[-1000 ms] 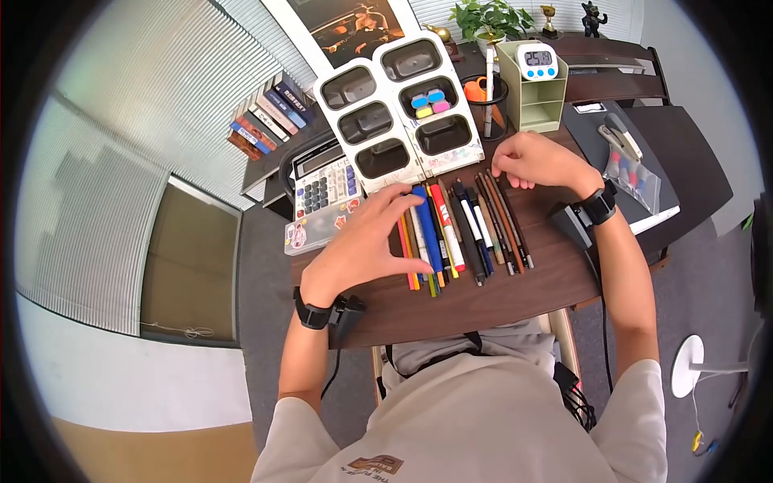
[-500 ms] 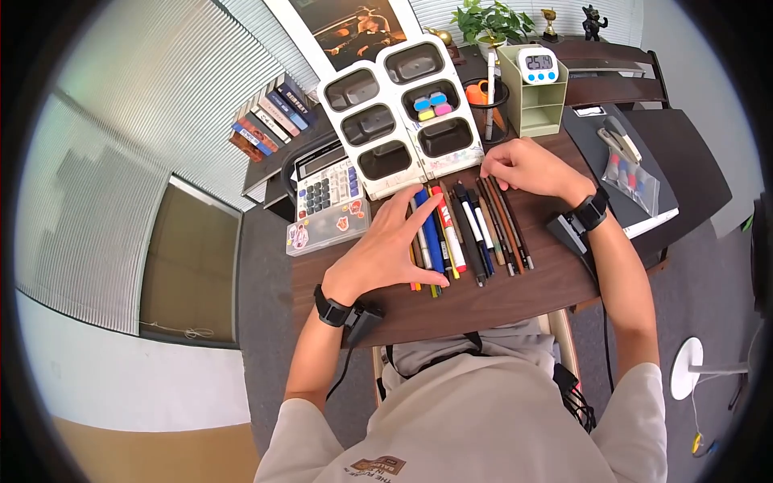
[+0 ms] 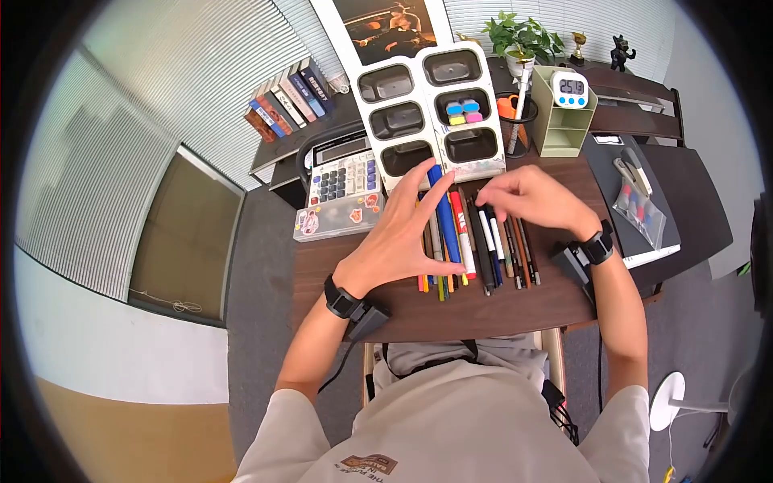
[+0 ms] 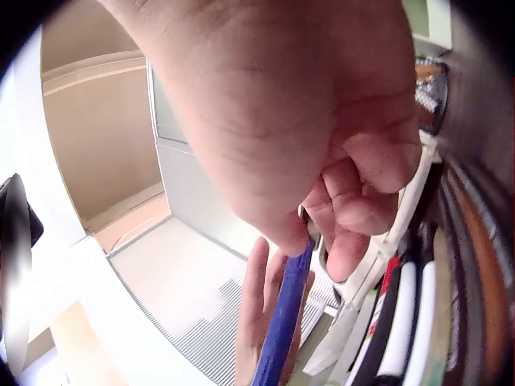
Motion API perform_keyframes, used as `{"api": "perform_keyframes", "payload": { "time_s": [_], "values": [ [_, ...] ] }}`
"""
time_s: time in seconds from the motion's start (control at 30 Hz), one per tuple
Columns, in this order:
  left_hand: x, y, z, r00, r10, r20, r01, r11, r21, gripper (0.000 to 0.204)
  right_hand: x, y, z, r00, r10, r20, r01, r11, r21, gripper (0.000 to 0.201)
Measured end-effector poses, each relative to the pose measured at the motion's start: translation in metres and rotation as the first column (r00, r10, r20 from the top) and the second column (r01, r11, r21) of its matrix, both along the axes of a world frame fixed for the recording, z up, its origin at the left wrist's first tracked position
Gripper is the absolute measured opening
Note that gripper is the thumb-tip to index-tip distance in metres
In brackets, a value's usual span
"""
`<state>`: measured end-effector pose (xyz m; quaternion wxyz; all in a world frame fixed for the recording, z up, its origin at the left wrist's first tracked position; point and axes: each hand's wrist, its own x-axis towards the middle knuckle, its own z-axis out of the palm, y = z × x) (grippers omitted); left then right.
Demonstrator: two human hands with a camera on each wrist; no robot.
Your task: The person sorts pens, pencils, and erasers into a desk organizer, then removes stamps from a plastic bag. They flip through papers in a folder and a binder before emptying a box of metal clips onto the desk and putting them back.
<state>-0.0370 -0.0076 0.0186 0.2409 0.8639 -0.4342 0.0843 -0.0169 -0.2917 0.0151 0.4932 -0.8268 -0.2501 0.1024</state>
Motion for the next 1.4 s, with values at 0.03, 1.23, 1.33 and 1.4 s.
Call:
{"api": "perform_keyframes", "payload": {
  "time_s": [0.03,1.23,1.33,1.4],
  "values": [
    [0.000,-0.001,0.001,0.999,0.009,0.039,-0.007,0.999,-0.045,0.129,-0.008,0.008,0.010,0.998,0.042,-0.055,-0.043,0.999,-0.006,0.034],
    [0.080,0.027,0.023,0.847,0.255,0.466,-0.094,0.935,-0.342,0.031,-0.002,0.006,0.003,0.837,0.197,-0.511,0.122,0.842,0.525,0.039],
    [0.088,0.027,0.020,0.834,0.280,0.475,-0.134,0.938,-0.318,0.031,0.000,0.005,-0.001,0.843,0.216,-0.492,0.095,0.841,0.532,0.039],
    [0.090,0.027,0.019,0.831,0.289,0.476,-0.149,0.939,-0.310,0.030,-0.001,0.007,0.002,0.839,0.203,-0.505,0.111,0.845,0.524,0.038]
  ]
}}
